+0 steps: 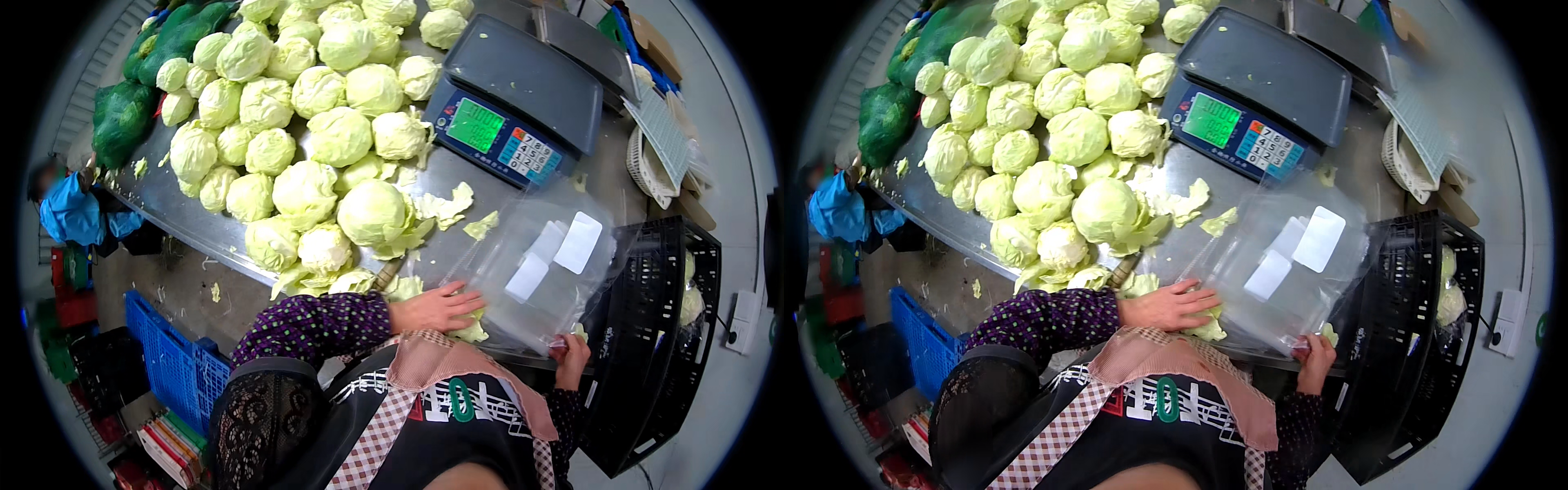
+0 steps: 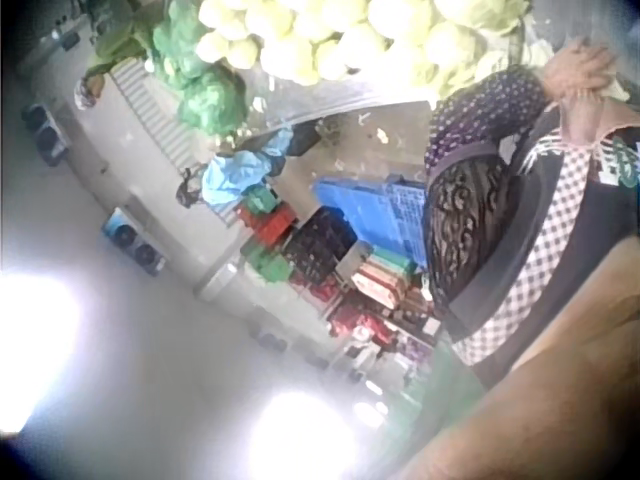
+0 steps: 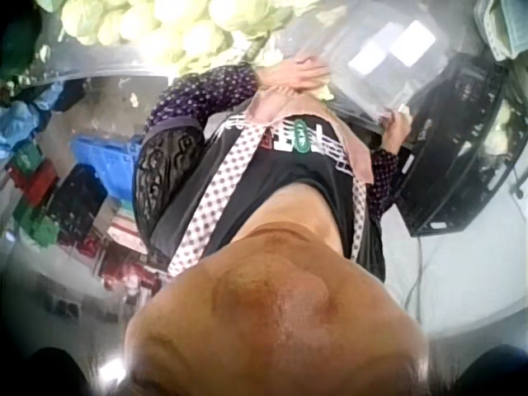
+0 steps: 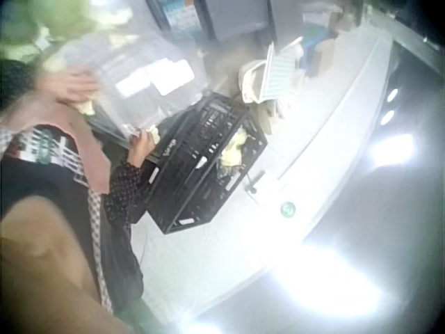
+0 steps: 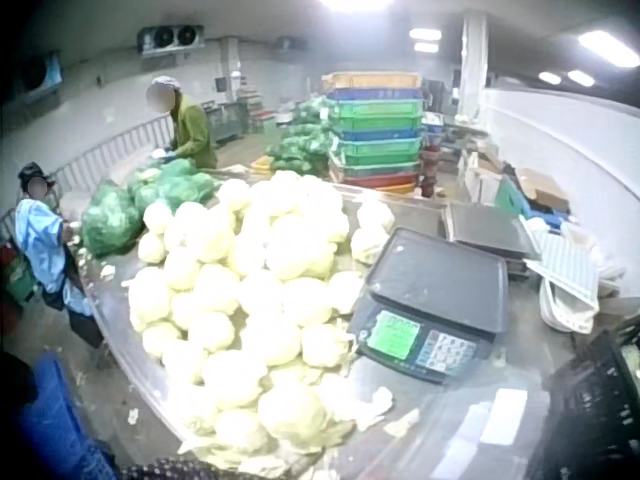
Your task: The person repeatedly picks up cabbages from a large pile on a metal table, places them on a digital scale, and then transfers them into clear plastic bags. The person seals the bags and places them into a black crate. The process is repeated continuously throughout the video.
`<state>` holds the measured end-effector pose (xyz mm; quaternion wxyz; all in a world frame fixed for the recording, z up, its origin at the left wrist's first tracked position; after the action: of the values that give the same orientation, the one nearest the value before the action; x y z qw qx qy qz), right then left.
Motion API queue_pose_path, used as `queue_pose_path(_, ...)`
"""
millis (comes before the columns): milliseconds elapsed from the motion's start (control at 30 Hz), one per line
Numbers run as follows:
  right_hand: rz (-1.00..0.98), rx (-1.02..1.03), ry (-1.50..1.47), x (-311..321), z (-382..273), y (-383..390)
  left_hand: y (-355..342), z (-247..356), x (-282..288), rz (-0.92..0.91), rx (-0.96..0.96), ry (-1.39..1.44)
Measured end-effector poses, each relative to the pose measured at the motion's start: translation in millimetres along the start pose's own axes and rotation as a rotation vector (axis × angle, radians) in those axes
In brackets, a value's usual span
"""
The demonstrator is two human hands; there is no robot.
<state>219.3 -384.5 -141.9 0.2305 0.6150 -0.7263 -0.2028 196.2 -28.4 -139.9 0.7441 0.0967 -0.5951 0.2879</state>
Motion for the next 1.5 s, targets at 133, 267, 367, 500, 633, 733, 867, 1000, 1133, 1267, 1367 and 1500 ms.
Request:
queue_pose_path(133,0.158,0.042,0.210,26.4,-9.0,3.3,69.5,-31.6,6.9,-0.197,0.198,0.031)
queue_pose_path(267,0.586,0.666,1.010,-13.5,-92.2,29.0,105.9,-38.2,51.7,-0.231,0.334,-0.099)
queue_pose_path(367,0.054,0.649,0.614,-96.0,-111.6,28.8,116.2,-20.9,58.1,-0.133,0.343,-0.082)
queue_pose_path(500,-0.489,0.704,0.757,-268.0,-95.3,40.5,151.3,-10.3,86.6,0.110,0.636,-0.054)
queue_pose_path(633,-0.709,0.719,0.765,-349.3,-70.1,53.3,220.1,-12.1,97.7,0.252,1.114,-0.129)
queue_pose_path(733,-0.907,0.711,0.970,-370.1,-36.5,64.0,231.0,-18.8,82.3,0.204,1.065,-0.199)
queue_pose_path(867,-0.944,0.980,1.472,-406.8,9.0,81.9,242.7,-38.6,77.2,0.193,0.943,-0.290)
queue_pose_path(1000,-1.011,1.023,1.360,-406.8,-1.3,76.7,245.6,-32.5,79.2,0.240,0.938,-0.311)
queue_pose_path(1133,-0.916,0.819,1.280,-369.8,-24.2,78.9,247.1,-3.4,81.8,0.460,1.242,-0.234)
queue_pose_path(1267,-0.935,0.712,1.346,-350.6,7.8,64.6,259.7,-18.9,69.9,0.526,1.353,-0.233)
queue_pose_path(1367,-0.926,0.580,1.220,-363.5,11.0,68.3,255.9,-32.4,81.3,0.435,1.335,-0.238)
queue_pose_path(1500,-0.936,0.625,1.100,-400.8,-3.3,85.3,267.4,-35.2,122.5,0.650,1.210,-0.202)
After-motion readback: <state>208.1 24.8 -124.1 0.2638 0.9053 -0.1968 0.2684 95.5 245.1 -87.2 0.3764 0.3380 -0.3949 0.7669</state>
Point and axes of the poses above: each hand's wrist, its own y-axis away from the middle knuckle, its own x-axis out of the back of the hand, z = x × y, the point moved 5 cm from there along -y, towards the middle knuckle, and after that the axes turned 11 degrees about -z, right-handed, at the moved point
